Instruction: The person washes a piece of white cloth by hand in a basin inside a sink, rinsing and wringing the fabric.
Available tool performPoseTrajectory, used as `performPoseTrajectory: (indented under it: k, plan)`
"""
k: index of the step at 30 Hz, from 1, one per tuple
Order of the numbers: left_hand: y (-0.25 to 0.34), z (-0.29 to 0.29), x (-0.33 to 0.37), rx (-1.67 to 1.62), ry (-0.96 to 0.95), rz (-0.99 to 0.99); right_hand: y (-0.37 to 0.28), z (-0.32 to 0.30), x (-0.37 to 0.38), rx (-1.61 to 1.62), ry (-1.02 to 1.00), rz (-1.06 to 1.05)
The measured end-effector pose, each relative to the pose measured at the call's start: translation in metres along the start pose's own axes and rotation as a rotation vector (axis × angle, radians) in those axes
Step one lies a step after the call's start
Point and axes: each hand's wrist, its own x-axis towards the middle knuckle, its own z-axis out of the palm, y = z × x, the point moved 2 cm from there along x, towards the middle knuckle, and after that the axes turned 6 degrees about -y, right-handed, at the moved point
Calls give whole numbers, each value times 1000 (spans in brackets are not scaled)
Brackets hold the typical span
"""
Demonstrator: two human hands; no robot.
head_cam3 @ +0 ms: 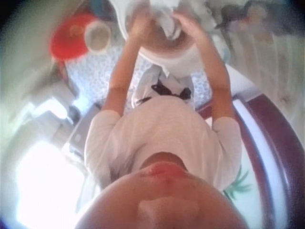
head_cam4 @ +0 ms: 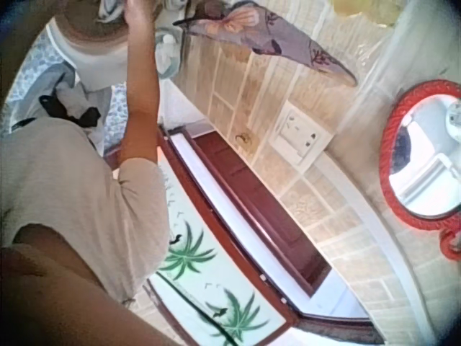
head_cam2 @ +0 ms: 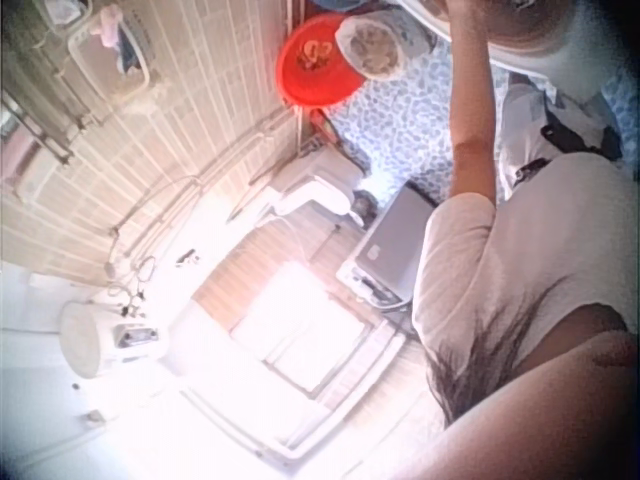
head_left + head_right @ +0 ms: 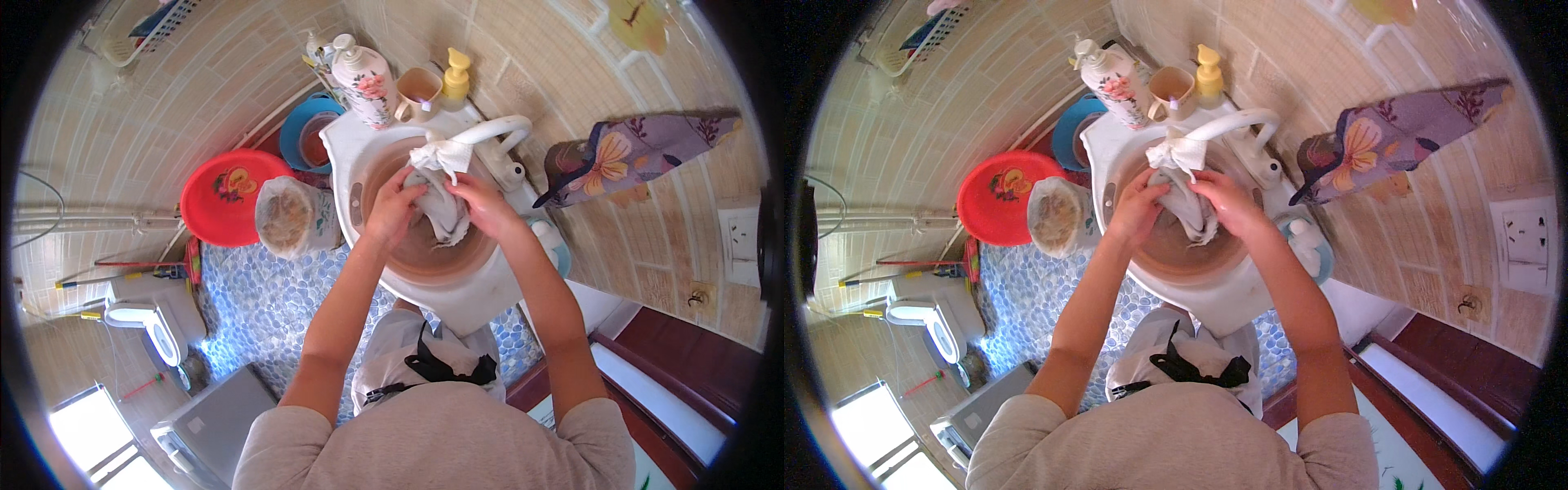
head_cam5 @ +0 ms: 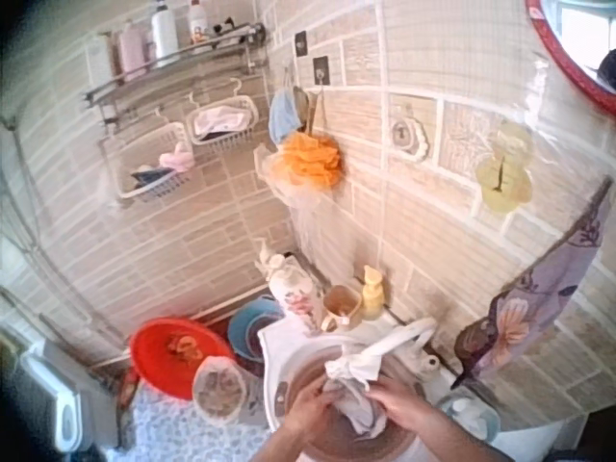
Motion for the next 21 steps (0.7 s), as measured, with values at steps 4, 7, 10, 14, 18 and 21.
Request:
performPoseTrajectory:
  k: [4,7,10,14,18,21]
  plan:
    - [14,-34,1,-272,-33,141,-16,-21,17,-539,166,-67]
    - [-1,-40,-4,-143,286,19,-25,8,19,-35,26,-86]
    - [-35,-38,-3,-70,526,22,-15,28,23,163,82,-34]
    - [-67,-31,-4,-833,103,-287,-21,37,15,331,-63,-49]
    - [-72,-24,-7,-713,15,-244,-19,32,5,117,85,-67]
    - [-69,-48,-2,-16,346,-93,-35,21,-3,-583,164,-126]
